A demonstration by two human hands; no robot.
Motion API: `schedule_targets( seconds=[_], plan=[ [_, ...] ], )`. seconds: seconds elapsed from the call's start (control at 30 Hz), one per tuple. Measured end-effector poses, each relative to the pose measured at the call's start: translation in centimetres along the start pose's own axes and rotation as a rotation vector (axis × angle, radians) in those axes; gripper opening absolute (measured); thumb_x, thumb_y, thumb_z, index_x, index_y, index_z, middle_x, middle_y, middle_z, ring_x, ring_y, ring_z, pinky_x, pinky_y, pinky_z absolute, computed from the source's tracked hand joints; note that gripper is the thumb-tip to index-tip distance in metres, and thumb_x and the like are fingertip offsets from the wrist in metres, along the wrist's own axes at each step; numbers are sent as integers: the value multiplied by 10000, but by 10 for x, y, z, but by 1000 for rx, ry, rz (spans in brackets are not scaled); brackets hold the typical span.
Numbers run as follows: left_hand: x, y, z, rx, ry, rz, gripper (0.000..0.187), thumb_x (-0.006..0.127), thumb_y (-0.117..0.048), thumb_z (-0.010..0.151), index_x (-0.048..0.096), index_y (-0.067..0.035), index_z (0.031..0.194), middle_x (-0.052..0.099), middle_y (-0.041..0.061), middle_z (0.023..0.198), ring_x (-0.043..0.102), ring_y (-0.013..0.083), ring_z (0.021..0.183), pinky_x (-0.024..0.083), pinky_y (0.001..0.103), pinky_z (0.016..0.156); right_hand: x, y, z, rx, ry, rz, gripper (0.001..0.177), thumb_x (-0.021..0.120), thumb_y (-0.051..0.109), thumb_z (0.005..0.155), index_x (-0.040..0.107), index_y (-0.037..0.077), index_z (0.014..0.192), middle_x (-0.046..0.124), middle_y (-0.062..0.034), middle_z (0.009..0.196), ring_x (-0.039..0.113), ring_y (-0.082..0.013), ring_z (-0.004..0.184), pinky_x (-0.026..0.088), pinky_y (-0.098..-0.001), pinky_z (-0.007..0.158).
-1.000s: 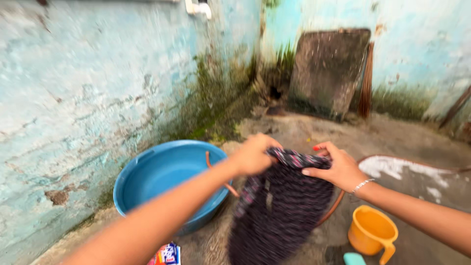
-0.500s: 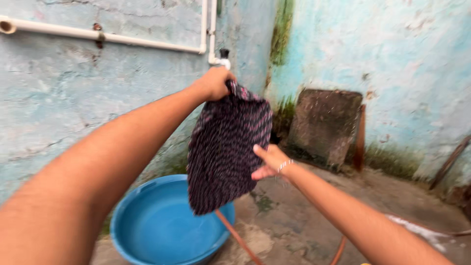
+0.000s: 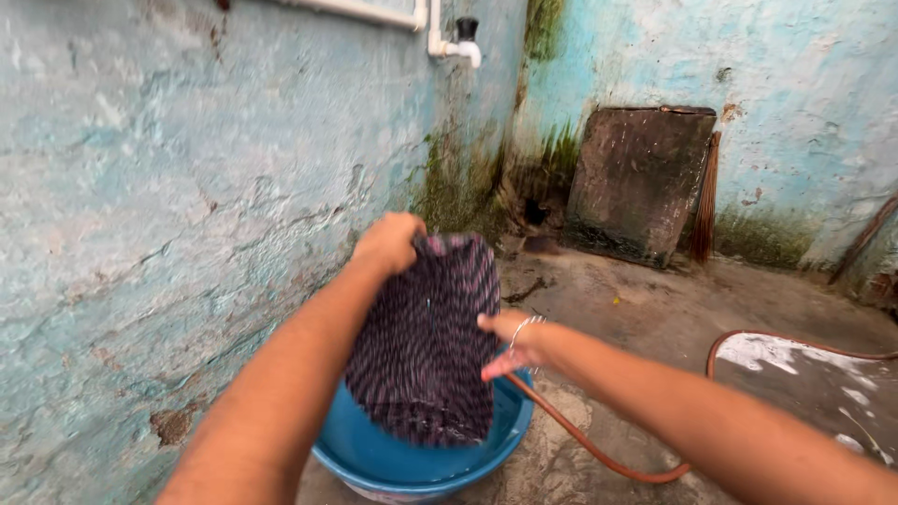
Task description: The person scrubs a knitted garment by hand on the ground and then washes and rinses it in a basin of water.
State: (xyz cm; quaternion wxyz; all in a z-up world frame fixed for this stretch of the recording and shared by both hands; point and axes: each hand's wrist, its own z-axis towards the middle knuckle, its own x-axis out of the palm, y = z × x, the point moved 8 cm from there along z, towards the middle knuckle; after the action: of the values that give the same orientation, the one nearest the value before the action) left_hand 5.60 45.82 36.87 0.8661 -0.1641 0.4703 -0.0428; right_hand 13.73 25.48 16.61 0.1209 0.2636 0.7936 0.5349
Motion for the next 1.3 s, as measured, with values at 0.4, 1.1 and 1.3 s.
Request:
schedule_targets(
  seconds=[0.4, 1.1, 1.3],
  plan=[
    [207, 128, -60, -219, 605, 155, 587, 673, -239, 889, 546, -104, 1446, 540, 171, 1513, 540, 331, 1388, 477, 459, 1119, 14, -70, 81, 377, -403, -177, 867, 653, 375, 967, 174, 34, 1603, 303, -271, 1631, 757, -373, 1002, 620, -438, 772],
    [260, 142, -212, -145, 880, 437, 815, 461, -493, 1044, 135, -39, 1637, -55, 158, 1741, -30, 323, 1617, 112, 591, 1259, 14, -117, 118, -21, 357, -1596, 578, 729, 530, 922, 607, 95, 1282, 662, -174, 1201, 633, -293, 1121, 509, -401, 938],
    [206, 82, -245, 25, 800, 377, 522, 484, -446, 1008, 602, -66, 1346, 554, 181, 1450, 466, 332, 1410, 358, 558, 1148, 96, -107, 63, -607, 25, -1504, 307, 728, 312, 838, 695, 65, 1019, 647, -150, 1061, 613, -348, 1088, 500, -458, 916]
  ],
)
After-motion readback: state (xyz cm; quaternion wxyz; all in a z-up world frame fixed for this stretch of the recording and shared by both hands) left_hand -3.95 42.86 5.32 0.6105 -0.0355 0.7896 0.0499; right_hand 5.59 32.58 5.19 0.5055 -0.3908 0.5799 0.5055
